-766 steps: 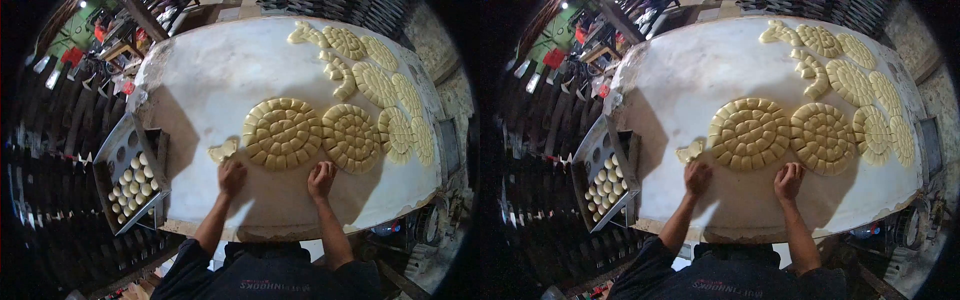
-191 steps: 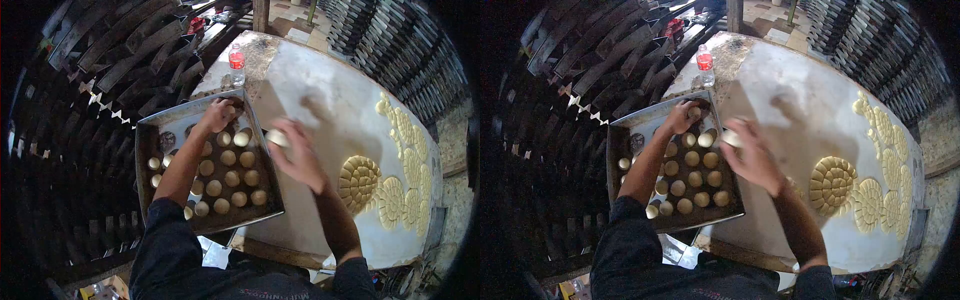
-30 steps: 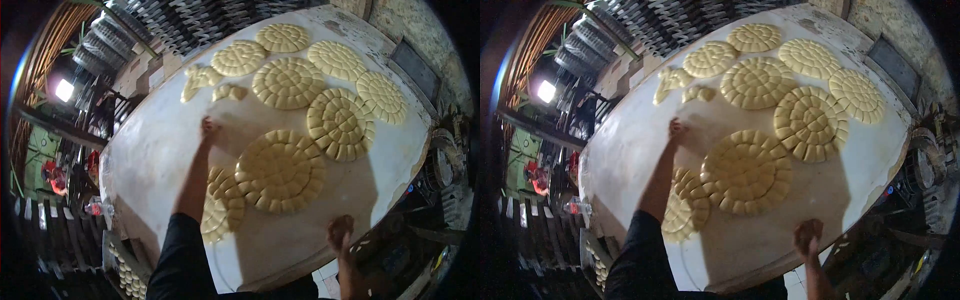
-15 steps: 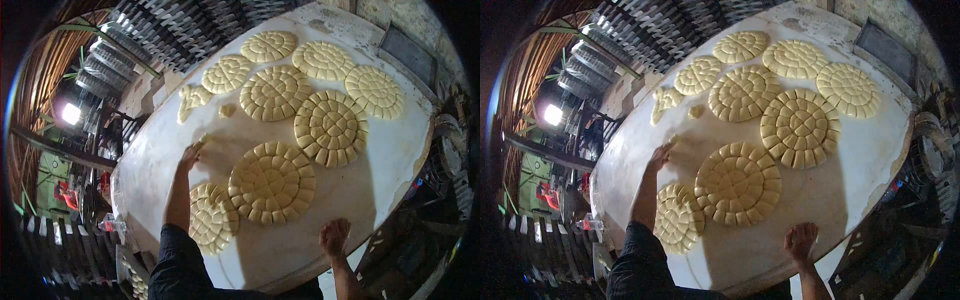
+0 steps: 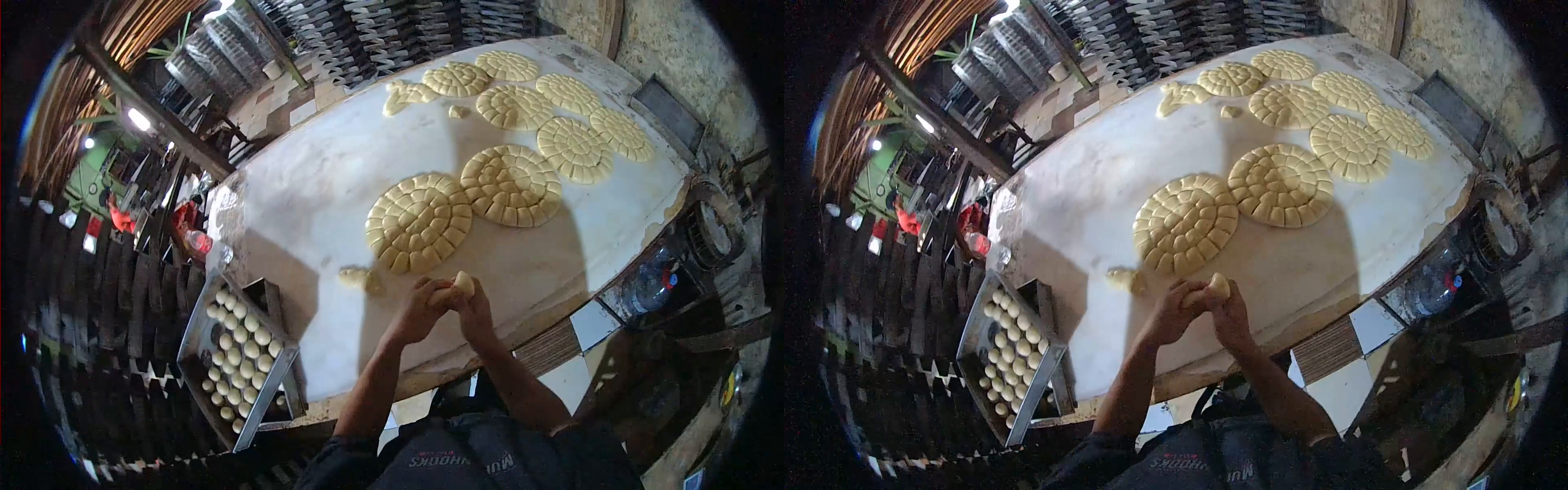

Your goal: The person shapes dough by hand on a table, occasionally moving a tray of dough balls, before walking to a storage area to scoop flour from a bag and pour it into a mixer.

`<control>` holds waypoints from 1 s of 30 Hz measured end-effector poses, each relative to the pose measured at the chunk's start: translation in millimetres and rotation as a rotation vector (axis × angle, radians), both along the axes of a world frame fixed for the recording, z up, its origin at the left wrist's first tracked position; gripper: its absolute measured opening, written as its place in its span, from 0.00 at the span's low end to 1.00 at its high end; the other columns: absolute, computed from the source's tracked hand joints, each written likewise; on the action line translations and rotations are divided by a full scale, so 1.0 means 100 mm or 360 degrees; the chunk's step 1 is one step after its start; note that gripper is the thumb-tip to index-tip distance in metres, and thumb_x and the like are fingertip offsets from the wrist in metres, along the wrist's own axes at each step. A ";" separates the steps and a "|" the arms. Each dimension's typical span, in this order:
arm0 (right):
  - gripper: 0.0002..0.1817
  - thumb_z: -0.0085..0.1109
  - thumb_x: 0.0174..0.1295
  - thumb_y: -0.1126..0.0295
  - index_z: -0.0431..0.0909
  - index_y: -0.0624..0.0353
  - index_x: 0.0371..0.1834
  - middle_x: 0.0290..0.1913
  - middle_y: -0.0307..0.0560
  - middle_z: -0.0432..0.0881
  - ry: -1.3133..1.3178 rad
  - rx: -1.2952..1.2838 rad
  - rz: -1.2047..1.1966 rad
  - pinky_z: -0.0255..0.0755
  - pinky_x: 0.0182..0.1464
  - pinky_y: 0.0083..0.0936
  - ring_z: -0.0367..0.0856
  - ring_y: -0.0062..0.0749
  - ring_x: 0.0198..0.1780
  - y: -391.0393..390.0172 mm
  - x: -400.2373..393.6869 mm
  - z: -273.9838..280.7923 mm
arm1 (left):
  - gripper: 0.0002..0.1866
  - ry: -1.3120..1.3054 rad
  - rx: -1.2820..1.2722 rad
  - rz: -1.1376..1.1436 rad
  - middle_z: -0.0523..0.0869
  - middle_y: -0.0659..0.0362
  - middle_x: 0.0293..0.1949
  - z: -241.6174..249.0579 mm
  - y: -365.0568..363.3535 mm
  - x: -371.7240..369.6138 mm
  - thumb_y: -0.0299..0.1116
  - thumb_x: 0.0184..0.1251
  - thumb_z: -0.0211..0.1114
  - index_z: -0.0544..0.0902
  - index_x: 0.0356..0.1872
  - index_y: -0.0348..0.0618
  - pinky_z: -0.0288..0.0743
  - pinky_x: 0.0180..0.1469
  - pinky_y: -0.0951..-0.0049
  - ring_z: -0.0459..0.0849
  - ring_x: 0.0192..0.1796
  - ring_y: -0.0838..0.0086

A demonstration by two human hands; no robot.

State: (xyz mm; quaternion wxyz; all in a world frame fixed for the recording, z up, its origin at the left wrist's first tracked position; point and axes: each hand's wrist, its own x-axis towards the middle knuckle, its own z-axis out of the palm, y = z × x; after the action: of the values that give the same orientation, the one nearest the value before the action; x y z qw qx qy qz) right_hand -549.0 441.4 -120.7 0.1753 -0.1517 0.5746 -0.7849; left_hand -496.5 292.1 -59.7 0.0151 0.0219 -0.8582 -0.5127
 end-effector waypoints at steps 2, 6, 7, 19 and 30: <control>0.19 0.53 0.72 0.56 0.70 0.61 0.53 0.42 0.47 0.80 0.0264 0.0261 -0.0157 0.78 0.42 0.29 0.83 0.32 0.45 -0.07 0.23 0.03 | 0.19 0.0127 0.0123 0.0151 0.83 0.48 0.49 0.14 -0.11 0.34 0.34 0.65 0.66 0.79 0.54 0.39 0.75 0.55 0.62 0.83 0.51 0.56; 0.16 0.57 0.68 0.65 0.67 0.60 0.53 0.39 0.41 0.76 -0.0019 0.0082 -0.0156 0.76 0.35 0.25 0.78 0.26 0.36 0.14 0.25 0.28 | 0.14 0.0220 -0.0281 0.0222 0.84 0.48 0.44 0.02 -0.72 1.06 0.32 0.67 0.65 0.79 0.50 0.38 0.76 0.50 0.63 0.83 0.48 0.61; 0.16 0.57 0.68 0.66 0.67 0.60 0.53 0.39 0.41 0.76 -0.0103 0.0042 -0.0313 0.76 0.34 0.25 0.78 0.26 0.35 0.27 0.08 0.21 | 0.14 0.0361 -0.0347 0.0363 0.84 0.49 0.41 -0.12 -0.76 1.16 0.31 0.67 0.65 0.78 0.49 0.37 0.76 0.47 0.66 0.82 0.45 0.65; 0.19 0.53 0.59 0.52 0.70 0.59 0.30 0.36 0.54 0.69 0.1812 0.1543 0.0164 0.60 0.53 0.47 0.68 0.50 0.44 1.12 -1.44 -0.51 | 0.18 0.0155 -0.1032 0.0850 0.76 0.49 0.46 -0.98 -1.01 0.86 0.45 0.52 0.73 0.80 0.35 0.46 0.66 0.56 0.49 0.70 0.55 0.49; 0.12 0.58 0.55 0.70 0.74 0.65 0.39 0.43 0.62 0.73 0.1850 0.1087 0.0854 0.67 0.58 0.52 0.71 0.60 0.50 1.38 -1.39 -0.65 | 0.07 0.0126 -0.1145 0.0296 0.82 0.57 0.40 -1.34 -0.17 1.31 0.30 0.55 0.65 0.81 0.35 0.45 0.70 0.54 0.54 0.79 0.48 0.60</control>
State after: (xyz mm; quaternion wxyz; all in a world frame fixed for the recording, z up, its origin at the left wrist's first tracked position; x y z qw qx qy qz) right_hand -688.3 579.4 -185.8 0.0657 -0.6169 0.7310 -0.2841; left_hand -365.7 274.9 -193.9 0.1015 0.0733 -0.9765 -0.1752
